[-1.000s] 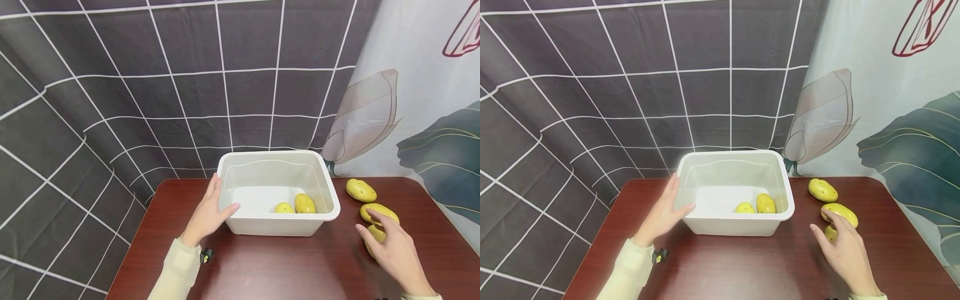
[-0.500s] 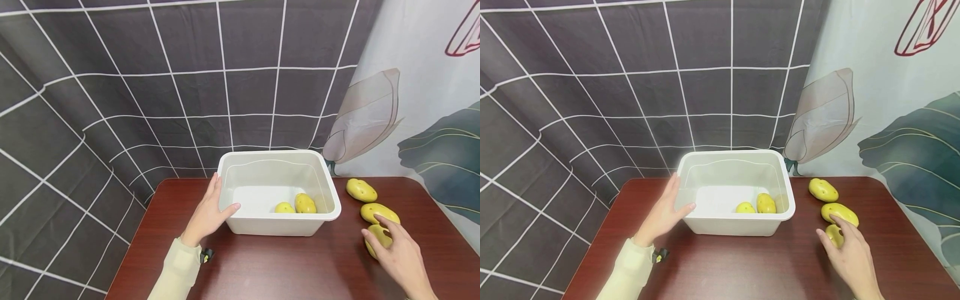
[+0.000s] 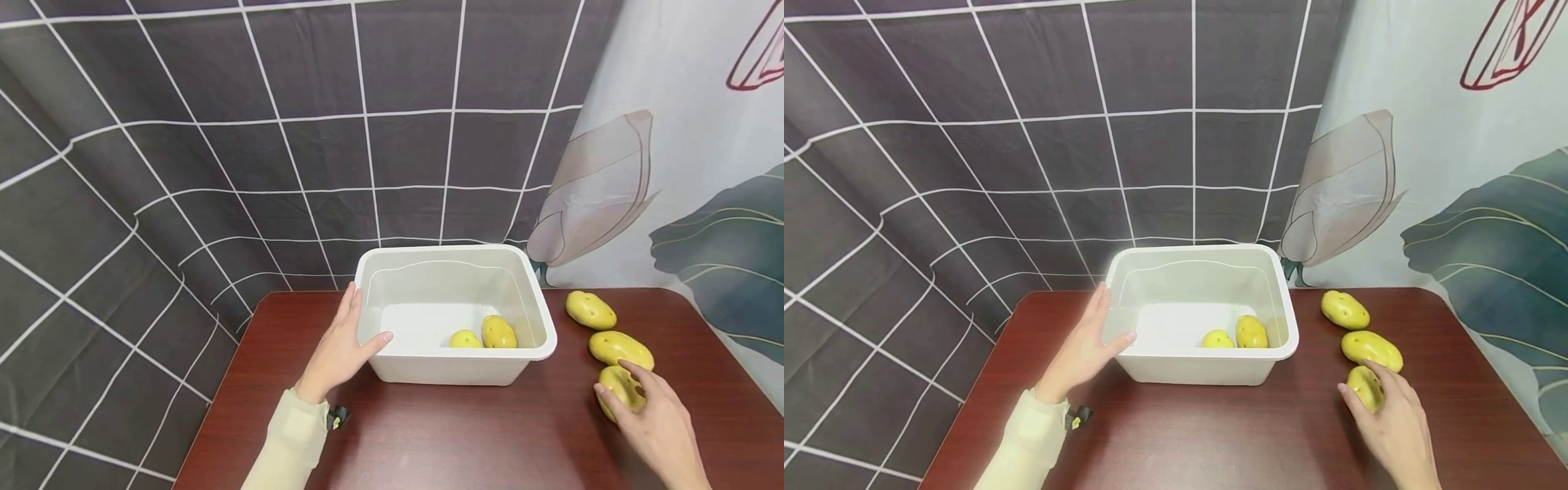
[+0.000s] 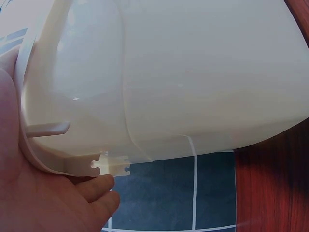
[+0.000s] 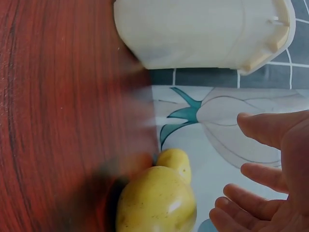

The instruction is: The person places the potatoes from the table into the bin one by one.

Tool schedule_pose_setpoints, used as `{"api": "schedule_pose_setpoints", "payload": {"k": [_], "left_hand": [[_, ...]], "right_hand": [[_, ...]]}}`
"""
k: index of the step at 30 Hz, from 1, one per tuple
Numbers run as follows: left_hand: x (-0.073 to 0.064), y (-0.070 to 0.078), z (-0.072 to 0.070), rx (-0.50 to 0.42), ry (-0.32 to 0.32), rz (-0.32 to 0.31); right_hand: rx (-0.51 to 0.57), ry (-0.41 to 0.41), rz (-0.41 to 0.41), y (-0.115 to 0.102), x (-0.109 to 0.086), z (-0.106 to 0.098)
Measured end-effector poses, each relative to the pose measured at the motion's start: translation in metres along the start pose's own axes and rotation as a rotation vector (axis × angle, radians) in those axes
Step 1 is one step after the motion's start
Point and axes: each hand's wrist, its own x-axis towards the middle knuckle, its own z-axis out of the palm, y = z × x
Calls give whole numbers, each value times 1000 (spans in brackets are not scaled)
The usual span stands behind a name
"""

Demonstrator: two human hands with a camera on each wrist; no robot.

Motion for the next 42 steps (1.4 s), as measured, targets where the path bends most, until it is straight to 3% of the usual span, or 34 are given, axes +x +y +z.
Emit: {"api": "schedule_pose_setpoints", "payload": {"k": [9,16,28,36,42], "left_hand": [[-1,-1,0,-3,-2,-5],[0,-1,1,-2,-6,-6],[0,-1,1,6,4,7],[0,-1,0,-3,-8,-7],[1,-1,0,4,-13,-13]], "right_hand": [[2,-10,37,10,-1,3],[-8,-50,124,11,-2,5],[48,-51,187,18,-1,9],[57,-105,263,25,1,13],[65,-107,275,31,2,17]]}}
